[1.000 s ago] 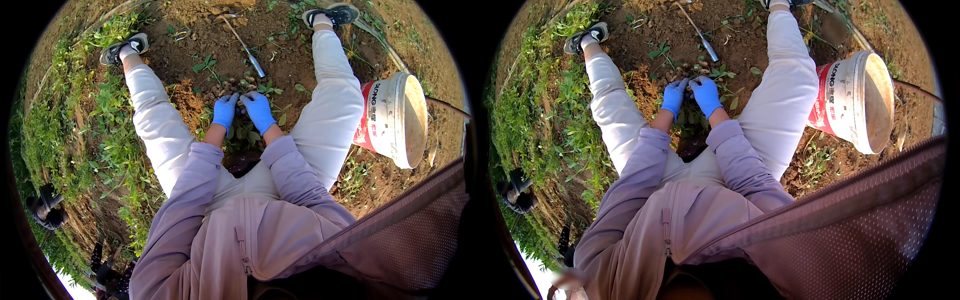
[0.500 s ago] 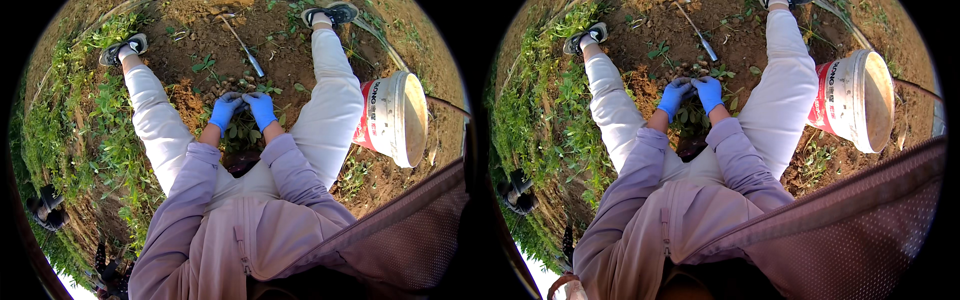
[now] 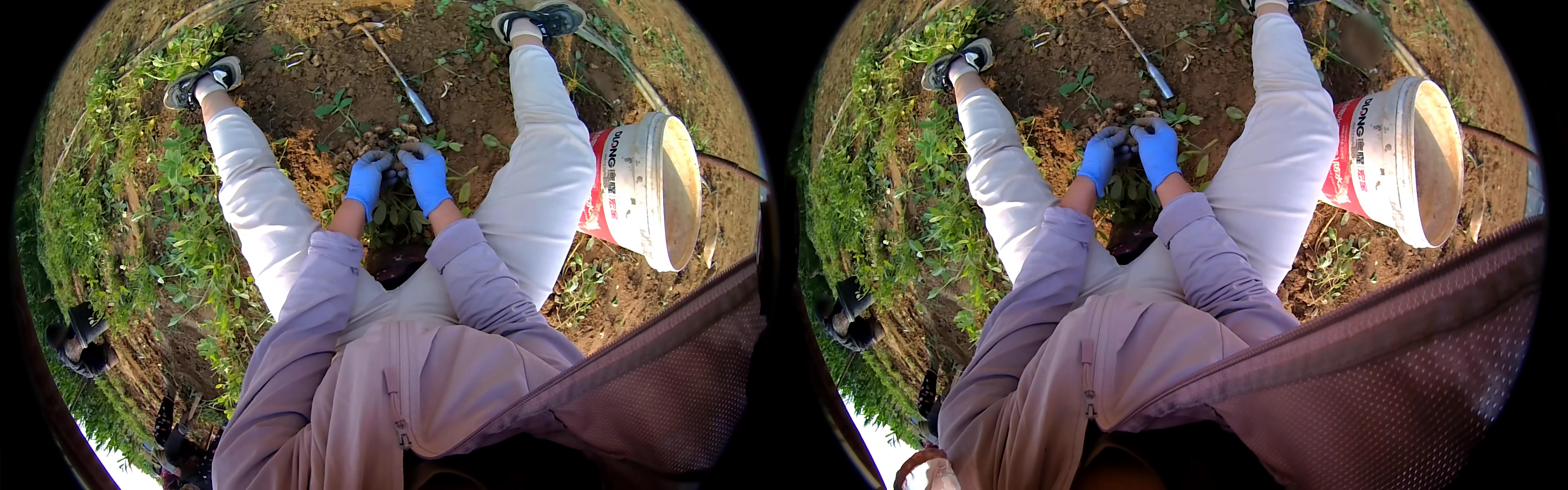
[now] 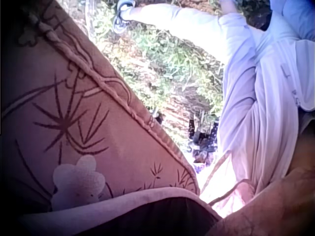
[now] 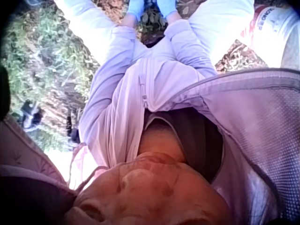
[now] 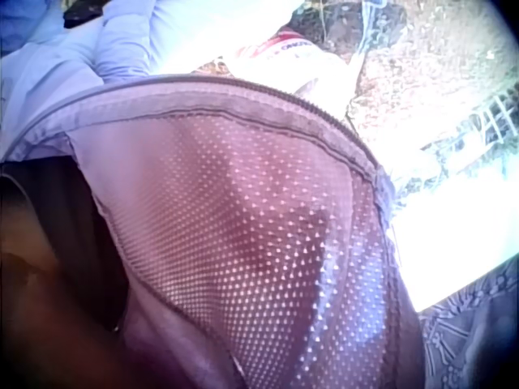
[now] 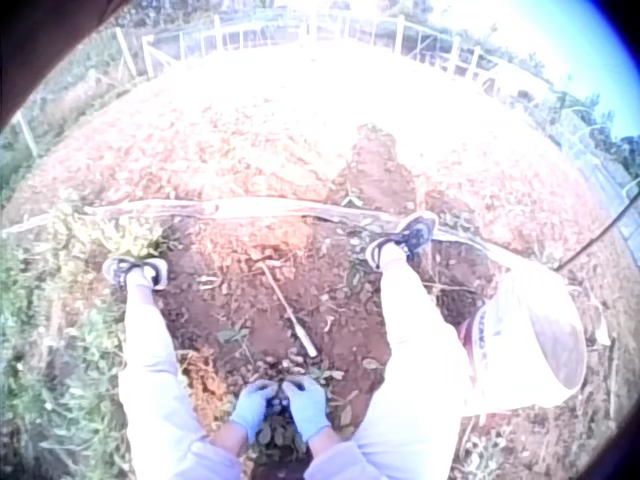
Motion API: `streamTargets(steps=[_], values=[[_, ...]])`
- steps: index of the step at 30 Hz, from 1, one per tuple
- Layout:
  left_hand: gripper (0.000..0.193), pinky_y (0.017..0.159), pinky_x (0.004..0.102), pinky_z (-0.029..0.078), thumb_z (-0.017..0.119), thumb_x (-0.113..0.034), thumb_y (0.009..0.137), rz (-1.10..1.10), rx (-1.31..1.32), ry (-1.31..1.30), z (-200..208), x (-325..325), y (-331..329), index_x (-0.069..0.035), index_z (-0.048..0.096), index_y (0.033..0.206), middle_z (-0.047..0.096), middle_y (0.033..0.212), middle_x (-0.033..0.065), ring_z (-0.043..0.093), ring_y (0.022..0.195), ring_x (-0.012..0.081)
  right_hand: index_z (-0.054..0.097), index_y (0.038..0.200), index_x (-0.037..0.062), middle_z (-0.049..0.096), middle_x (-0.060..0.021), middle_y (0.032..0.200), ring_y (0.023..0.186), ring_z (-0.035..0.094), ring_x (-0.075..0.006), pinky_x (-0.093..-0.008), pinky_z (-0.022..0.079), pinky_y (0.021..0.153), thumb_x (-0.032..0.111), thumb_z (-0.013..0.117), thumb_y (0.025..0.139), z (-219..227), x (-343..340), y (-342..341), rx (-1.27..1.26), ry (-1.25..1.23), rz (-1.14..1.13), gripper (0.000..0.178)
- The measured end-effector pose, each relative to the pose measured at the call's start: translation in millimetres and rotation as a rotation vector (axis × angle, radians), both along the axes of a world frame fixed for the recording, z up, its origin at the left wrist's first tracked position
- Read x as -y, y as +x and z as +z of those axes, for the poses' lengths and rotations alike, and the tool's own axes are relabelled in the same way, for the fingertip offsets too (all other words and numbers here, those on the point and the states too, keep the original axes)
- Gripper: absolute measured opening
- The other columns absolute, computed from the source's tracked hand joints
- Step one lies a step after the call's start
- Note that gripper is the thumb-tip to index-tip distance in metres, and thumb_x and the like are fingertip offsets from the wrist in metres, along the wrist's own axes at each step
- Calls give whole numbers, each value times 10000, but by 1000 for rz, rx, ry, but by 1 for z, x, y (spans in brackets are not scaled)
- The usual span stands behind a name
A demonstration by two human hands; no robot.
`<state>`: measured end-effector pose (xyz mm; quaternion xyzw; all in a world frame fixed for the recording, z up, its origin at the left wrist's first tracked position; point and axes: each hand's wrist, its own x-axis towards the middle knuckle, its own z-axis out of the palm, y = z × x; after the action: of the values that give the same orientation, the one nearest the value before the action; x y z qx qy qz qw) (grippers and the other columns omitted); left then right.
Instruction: The person uses a small hand hoe to loosen soil around peanut plants, then pulls the plants from the ground and removes peanuts from the roots. The peanuts are collected by hand and placed into a nearby bucket.
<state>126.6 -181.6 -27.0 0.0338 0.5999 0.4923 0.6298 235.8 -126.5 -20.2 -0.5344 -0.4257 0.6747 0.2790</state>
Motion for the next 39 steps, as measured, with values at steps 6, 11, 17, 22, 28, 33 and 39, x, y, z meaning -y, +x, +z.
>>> streamTargets(steps=[6,11,17,22,28,33,39], values=[[230,759,303,455,569,-149,811,-322,-678,272,-2,10,1,-9,578,994,579,933,85,564,841,207,569,905,-9,544,-34,645,562,533,-119,-231,428,480,94,603,779,15,-7,1,-105,-184,-115,166],[182,749,338,441,618,-147,753,-545,-940,160,9,6,0,-7,626,870,565,942,143,561,847,266,587,804,5,558,-40,658,562,527,-134,-249,425,502,120,650,742,4,-4,4,72,-182,34,145],[171,712,363,444,638,-164,729,-541,-1117,139,10,7,9,-9,627,799,548,911,146,556,795,287,602,792,10,564,-39,702,564,506,-129,-252,422,521,126,647,741,16,-7,1,401,438,50,135],[267,697,352,473,657,-181,723,-175,-1037,146,23,5,-1,-58,615,957,514,1053,118,563,803,286,593,865,34,548,-34,721,613,522,-120,-216,361,453,139,620,782,35,-38,20,-421,-565,-523,137],[232,708,366,476,594,-174,773,-357,-1599,304,31,-10,6,-118,595,998,515,1081,124,559,869,278,558,888,45,536,-49,711,617,539,-137,-198,350,408,118,598,787,34,-42,19,-373,-421,-645,132],[283,685,393,468,637,-257,721,-817,-1534,45,13,-27,34,-134,592,972,550,974,120,553,848,302,553,903,42,536,-55,774,580,522,-130,-200,349,404,72,581,774,28,-42,26,-348,-390,-627,135],[281,707,364,475,654,-218,714,-932,-1422,-290,-1,-53,41,-65,592,941,535,1014,119,547,909,271,568,874,36,553,-48,725,538,536,-126,-209,344,383,20,558,749,21,-41,26,-267,-352,-590,126]])
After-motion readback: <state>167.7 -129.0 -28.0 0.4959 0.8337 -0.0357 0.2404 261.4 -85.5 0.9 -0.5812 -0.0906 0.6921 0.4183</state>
